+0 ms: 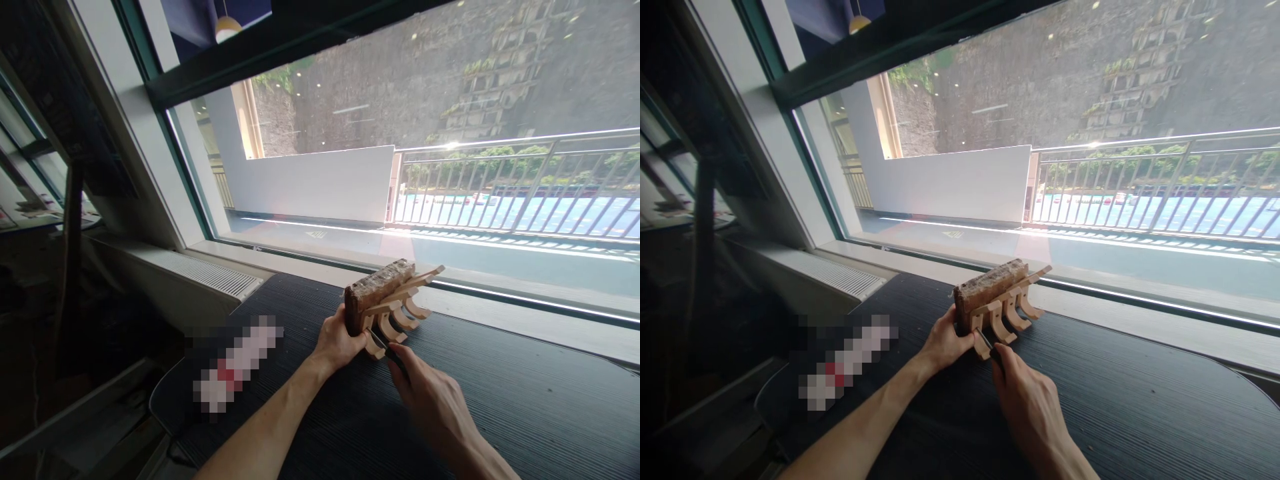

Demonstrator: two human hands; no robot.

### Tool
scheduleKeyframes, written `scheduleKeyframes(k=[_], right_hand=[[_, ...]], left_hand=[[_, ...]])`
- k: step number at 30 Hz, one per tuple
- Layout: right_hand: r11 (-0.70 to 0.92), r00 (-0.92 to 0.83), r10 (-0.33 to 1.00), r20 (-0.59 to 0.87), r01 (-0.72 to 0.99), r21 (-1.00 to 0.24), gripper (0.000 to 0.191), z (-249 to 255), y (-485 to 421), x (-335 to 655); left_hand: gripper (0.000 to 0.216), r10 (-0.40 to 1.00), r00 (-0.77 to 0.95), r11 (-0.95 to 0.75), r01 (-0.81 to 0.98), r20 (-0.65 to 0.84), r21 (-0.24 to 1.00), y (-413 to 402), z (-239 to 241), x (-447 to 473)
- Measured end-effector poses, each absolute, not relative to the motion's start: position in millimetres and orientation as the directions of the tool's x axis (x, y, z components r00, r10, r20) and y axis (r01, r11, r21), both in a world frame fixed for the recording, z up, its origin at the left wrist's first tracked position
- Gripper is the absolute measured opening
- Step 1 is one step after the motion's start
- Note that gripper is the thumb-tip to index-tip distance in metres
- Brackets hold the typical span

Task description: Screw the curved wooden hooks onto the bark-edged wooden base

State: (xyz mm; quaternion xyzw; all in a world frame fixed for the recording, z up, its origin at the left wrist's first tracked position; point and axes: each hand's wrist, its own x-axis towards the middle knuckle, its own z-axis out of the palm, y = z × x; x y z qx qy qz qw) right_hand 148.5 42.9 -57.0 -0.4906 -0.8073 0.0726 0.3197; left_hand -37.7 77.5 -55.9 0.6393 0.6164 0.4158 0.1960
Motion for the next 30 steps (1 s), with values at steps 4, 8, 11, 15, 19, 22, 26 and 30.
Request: scheduleKeyframes(k=[4,8,11,15,19,22,26,30], right_hand=[[0.341,-0.277,0.935,0.221,0.537,-0.771,0.036,-54.1,47.6,145.8],[0.425,-0.295,0.905,0.307,0.666,-0.613,0.030,-57.5,47.1,150.3],[0.509,-0.358,0.843,0.402,0.774,-0.377,0.028,-60.6,44.3,154.8],[0.456,-0.326,0.887,0.326,0.726,-0.515,0.033,-55.6,44.7,153.2],[0.382,-0.352,0.914,0.202,0.573,-0.725,0.041,-47.4,47.0,150.1],[0.405,-0.306,0.914,0.265,0.701,-0.587,0.040,-46.9,45.1,152.9],[0.485,-0.342,0.849,0.403,0.808,-0.334,0.037,-49.3,40.3,156.3],[0.435,-0.297,0.899,0.321,0.695,-0.573,0.037,-47.1,41.4,152.5]], left_hand=[[0.040,0.949,-0.110,-0.165,0.628,0.296,0.761,76.8,-54.9,-37.3],[0.040,0.950,-0.100,-0.170,0.633,0.297,0.755,74.9,-52.9,-35.5],[0.039,0.948,-0.090,-0.181,0.633,0.304,0.753,73.5,-52.5,-32.5],[0.039,0.944,-0.073,-0.212,0.613,0.322,0.761,73.2,-53.7,-30.5],[0.042,0.950,-0.067,-0.208,0.594,0.305,0.777,73.0,-53.1,-30.9],[0.040,0.950,-0.061,-0.211,0.597,0.306,0.774,71.8,-51.6,-28.9],[0.036,0.944,-0.059,-0.218,0.627,0.325,0.748,69.7,-51.5,-23.9],[0.037,0.938,-0.066,-0.215,0.658,0.340,0.721,68.7,-53.1,-21.4]])
